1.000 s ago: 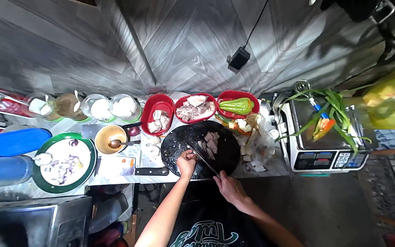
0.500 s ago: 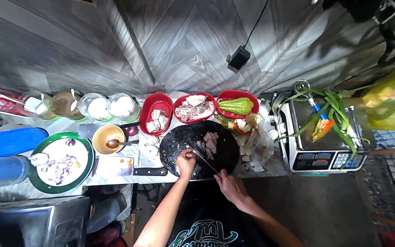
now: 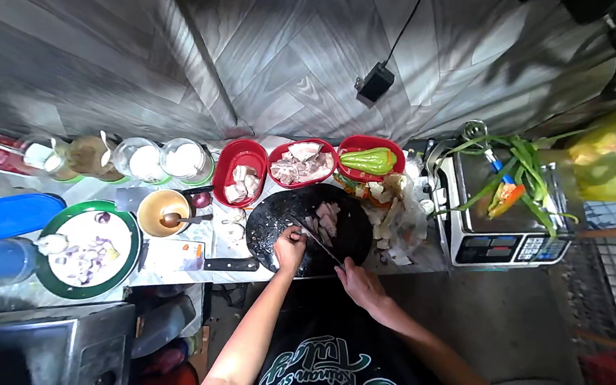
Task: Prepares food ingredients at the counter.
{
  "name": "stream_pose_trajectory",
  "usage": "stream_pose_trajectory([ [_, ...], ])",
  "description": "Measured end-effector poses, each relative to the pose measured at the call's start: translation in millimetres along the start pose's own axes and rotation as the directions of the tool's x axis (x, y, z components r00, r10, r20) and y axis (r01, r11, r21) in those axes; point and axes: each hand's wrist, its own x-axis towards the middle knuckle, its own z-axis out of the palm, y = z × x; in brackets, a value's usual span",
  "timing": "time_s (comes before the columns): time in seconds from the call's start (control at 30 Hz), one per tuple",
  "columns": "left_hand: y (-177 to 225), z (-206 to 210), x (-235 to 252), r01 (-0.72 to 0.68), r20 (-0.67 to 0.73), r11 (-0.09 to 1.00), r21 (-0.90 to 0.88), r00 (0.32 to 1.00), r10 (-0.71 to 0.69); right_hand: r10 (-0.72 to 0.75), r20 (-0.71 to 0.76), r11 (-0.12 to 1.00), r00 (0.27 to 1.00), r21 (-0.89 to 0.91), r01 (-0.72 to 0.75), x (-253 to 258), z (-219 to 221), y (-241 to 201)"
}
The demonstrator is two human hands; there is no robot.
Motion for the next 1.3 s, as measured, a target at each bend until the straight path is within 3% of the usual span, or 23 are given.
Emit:
stream_pose_trajectory([
  [0.37,0,-7,6,-0.049,0.078,0.997,0.060,0.996,0.044,-0.008,0.048,0.996,0.999,0.092,0.003,20,3,-1],
  [0.63,2,-3,8,-0.026,0.025,1.000,0.002,0.999,0.026,-0.036,0.123,0.926,0.992,0.377,-0.013,20,8,21],
  [0.77,3,-17,12,-0.168,0.096,0.981,0.098,0.983,0.159,-0.085,0.049,0.914,0.995,0.400,0.059,8,-3,35],
  [0.83,8,-26,16,-0.355,0.200,0.910,0.214,0.928,0.315,-0.103,-0.012,0.925,0.995,0.367,0.100,0,-11,34],
  [0.93,18,-29,32,-0.629,0.415,0.713,0.310,0.764,0.493,-0.093,-0.069,0.936,0.993,0.333,0.110,-5,-22,29],
  [1.0,32,-31,41,-0.697,0.614,0.610,0.377,0.681,0.399,-0.069,-0.098,0.930,0.993,0.353,0.100,-5,-23,28],
  [1.1,41,-33,49,-0.748,0.714,0.536,0.393,0.615,0.335,-0.039,-0.136,0.918,0.990,0.386,0.089,-4,-17,35],
  [1.2,38,-36,45,-0.724,0.710,0.560,0.404,0.634,0.308,-0.033,-0.130,0.922,0.991,0.379,0.081,-10,-10,42],
  [1.3,31,-36,27,-0.605,0.614,0.651,0.458,0.745,0.261,-0.013,-0.095,0.928,0.995,0.369,0.047,-17,-4,42],
])
